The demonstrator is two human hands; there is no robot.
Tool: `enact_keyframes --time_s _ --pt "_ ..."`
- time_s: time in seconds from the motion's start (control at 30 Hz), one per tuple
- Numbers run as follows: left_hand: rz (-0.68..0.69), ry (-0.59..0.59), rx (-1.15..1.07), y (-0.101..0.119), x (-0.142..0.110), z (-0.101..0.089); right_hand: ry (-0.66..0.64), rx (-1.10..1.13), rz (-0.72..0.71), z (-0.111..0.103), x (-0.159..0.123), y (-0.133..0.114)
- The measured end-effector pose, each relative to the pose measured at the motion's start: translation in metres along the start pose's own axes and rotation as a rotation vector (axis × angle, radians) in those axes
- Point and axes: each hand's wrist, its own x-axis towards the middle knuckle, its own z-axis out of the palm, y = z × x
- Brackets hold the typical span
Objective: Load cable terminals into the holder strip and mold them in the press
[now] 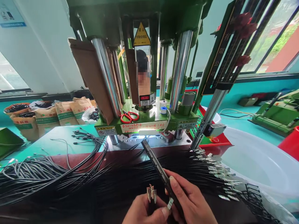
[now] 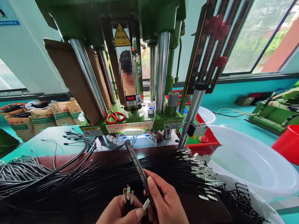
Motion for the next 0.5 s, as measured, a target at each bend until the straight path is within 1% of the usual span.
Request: enact_keyframes --time_s 0.2,0.4,0.5 --pt "-0.036 0.079 -0.008 0.0043 -0.0002 0.0043 -0.046 -0.026 0.018 -0.0061 0.0004 0.0019" --pt "-0.071 0.098 0.087 0.0092 0.0020 0.0045 -0.047 -0.052 0.019 -0.0044 -0.0011 0.0029" --pt "-0.081 0.092 0.028 0.0070 0.0035 0.0045 -0.032 -0.072 0.005 -0.0024 -0.0023 0.0048"
